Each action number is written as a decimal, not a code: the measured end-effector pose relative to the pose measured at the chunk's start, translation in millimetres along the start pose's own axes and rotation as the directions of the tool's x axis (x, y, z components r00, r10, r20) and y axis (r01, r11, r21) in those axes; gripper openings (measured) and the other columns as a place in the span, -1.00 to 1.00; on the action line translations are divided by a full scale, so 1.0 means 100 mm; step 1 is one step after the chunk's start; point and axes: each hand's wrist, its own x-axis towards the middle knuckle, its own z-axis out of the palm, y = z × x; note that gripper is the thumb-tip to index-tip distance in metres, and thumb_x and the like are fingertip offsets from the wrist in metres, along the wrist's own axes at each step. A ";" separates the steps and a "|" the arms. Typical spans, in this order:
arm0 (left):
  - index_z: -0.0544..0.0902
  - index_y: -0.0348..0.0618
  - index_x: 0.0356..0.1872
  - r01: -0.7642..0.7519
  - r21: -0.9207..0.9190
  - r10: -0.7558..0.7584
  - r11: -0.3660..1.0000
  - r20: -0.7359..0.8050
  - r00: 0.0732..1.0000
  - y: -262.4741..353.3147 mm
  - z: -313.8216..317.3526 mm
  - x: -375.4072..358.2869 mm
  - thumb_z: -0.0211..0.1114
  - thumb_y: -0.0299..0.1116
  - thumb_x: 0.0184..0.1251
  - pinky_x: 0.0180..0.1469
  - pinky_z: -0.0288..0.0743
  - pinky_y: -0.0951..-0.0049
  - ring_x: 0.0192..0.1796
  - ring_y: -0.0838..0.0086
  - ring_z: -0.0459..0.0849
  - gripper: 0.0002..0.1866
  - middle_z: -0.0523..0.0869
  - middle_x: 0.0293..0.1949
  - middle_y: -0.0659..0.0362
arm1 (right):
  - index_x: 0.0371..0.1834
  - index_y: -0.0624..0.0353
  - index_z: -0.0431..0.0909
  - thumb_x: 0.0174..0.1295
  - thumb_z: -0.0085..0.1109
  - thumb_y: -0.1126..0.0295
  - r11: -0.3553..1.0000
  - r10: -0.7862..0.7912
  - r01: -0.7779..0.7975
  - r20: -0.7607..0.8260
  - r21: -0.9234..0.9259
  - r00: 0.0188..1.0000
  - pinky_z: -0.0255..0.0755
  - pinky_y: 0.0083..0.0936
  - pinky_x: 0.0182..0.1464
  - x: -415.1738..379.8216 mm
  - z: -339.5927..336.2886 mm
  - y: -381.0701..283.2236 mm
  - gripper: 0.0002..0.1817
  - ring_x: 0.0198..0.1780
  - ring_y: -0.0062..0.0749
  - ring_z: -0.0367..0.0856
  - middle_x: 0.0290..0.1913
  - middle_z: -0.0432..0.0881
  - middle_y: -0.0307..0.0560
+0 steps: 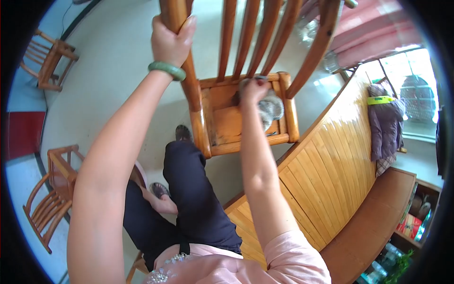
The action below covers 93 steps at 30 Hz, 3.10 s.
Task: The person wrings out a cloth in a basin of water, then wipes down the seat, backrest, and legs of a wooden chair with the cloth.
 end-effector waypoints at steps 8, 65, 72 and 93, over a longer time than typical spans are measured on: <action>0.31 -0.34 -0.24 0.005 0.039 -0.006 0.999 0.012 1.000 0.11 -0.01 -0.04 0.32 -0.16 0.08 -0.52 0.46 0.54 -0.61 0.54 0.57 -0.52 0.57 -0.55 0.15 | -0.07 0.11 0.45 0.02 0.03 0.41 0.820 -0.084 0.486 0.778 -0.301 0.623 0.42 -0.19 -0.11 -1.07 -0.49 -0.08 -0.66 -0.15 0.05 0.54 -0.17 0.54 0.20; 0.38 -0.08 0.15 -0.781 0.589 0.571 0.207 0.575 0.586 0.99 -0.33 1.04 0.02 0.02 0.29 0.15 0.23 0.26 0.13 0.26 0.45 -0.48 0.53 0.05 0.08 | -0.12 0.28 0.35 0.08 -0.03 0.41 0.372 -0.920 0.776 -0.094 -0.509 0.380 0.37 -0.18 -0.09 1.11 -0.49 -1.97 -0.70 -0.10 0.02 0.46 -0.20 0.49 0.10; 0.51 -0.15 0.00 -0.772 0.501 0.598 0.391 0.500 0.627 0.96 -0.33 1.01 0.04 -0.21 0.28 0.00 0.37 0.34 -0.06 0.25 0.57 -0.66 0.64 -0.16 0.09 | -0.15 0.34 0.40 0.12 -0.15 0.33 0.786 -0.588 0.527 -0.127 -0.322 0.799 0.32 -0.11 -0.14 1.04 -0.75 -1.32 -0.67 -0.18 0.21 0.46 -0.25 0.53 0.28; 0.35 -0.44 0.13 -0.190 0.142 0.068 0.972 0.600 0.797 1.25 -0.46 1.22 -0.12 0.15 0.32 0.27 0.10 0.46 0.19 0.38 0.38 -0.27 0.57 0.02 0.01 | -0.31 0.16 0.46 0.02 0.00 0.39 0.340 -0.622 0.569 0.275 -0.749 0.733 0.43 -0.21 -0.17 0.54 -1.49 -0.18 -0.83 -0.13 -0.07 0.49 -0.23 0.55 -0.03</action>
